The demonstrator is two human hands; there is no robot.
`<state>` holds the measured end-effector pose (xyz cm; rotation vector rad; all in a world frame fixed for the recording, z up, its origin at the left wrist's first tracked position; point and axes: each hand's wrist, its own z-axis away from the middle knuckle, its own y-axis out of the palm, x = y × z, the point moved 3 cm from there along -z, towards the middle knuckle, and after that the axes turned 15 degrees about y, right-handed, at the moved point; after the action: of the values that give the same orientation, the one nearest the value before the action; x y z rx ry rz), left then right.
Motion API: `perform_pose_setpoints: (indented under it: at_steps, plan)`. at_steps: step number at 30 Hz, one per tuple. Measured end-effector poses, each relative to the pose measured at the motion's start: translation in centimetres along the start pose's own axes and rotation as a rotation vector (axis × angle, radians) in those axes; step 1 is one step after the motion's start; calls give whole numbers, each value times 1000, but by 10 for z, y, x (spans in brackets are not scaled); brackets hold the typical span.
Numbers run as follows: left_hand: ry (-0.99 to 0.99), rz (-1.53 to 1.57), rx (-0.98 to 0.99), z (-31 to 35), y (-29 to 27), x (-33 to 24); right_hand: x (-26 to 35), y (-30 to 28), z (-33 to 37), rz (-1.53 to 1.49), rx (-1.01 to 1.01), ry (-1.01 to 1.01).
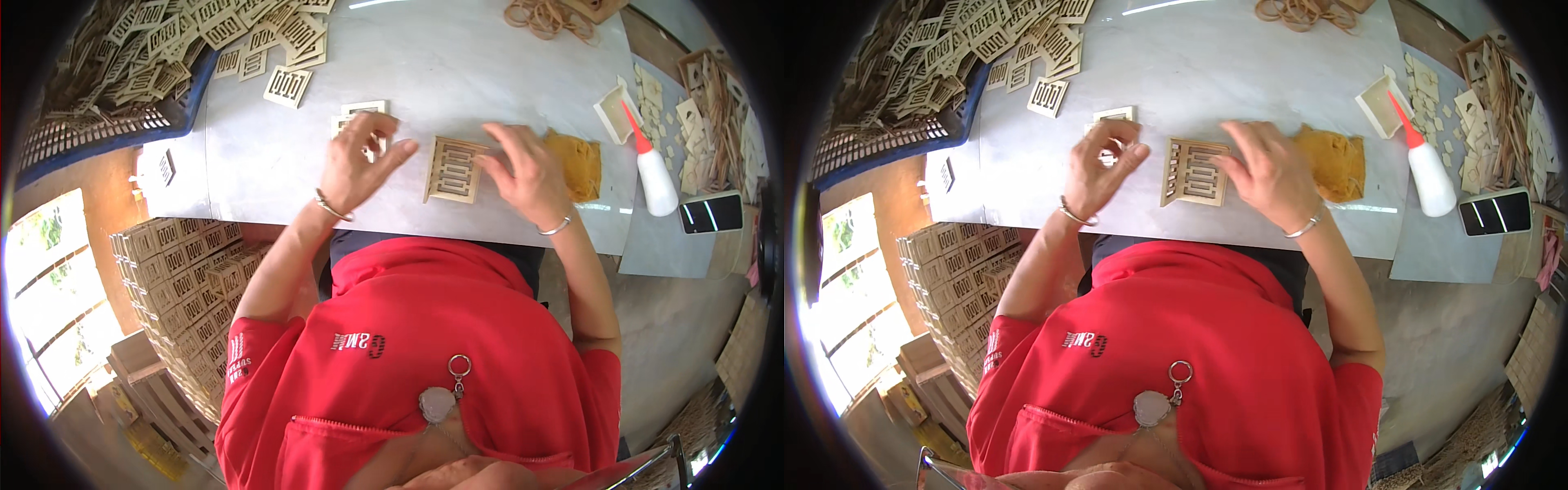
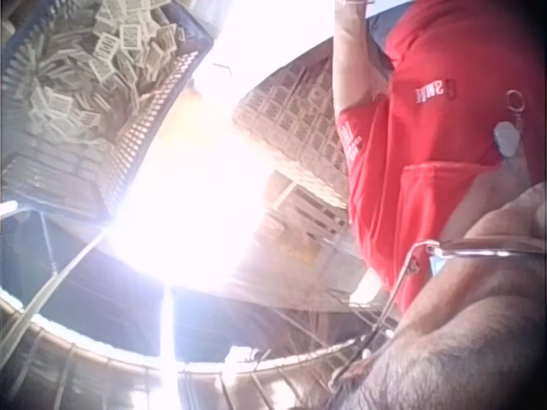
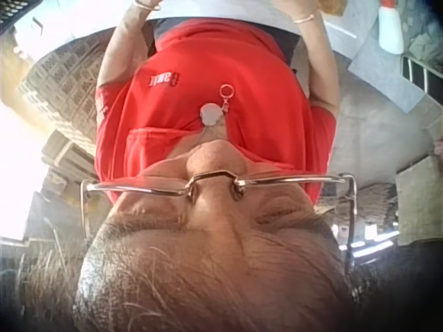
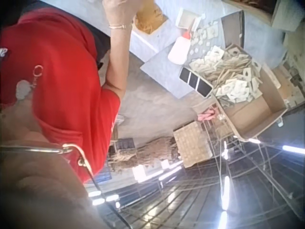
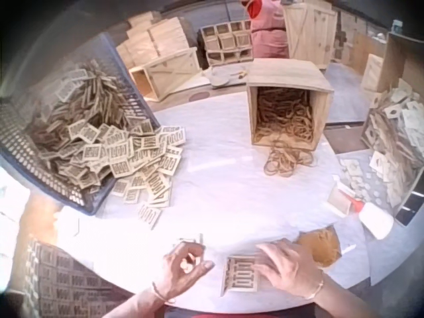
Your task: Applying glue to wooden slats and assembling them into small decorative crates.
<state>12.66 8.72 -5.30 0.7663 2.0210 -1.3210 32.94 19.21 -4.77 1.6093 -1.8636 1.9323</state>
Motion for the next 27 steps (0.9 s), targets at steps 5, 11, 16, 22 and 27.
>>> perform_pose_setpoints:
  at_steps: [5,11,16,22,27]
  plan:
    - [350,-511,276,11,-49,25,-17,-25,10,46,-65,45]
    - [363,-554,388,22,-52,36,0,-38,27,-16,-148,152]
    - [307,-347,34,10,-52,0,42,-33,42,-344,19,302]
    - [517,-115,-46,-14,3,-73,70,-5,55,-804,58,476]
    - [545,77,-2,-16,21,-70,50,-14,75,-840,-96,628]
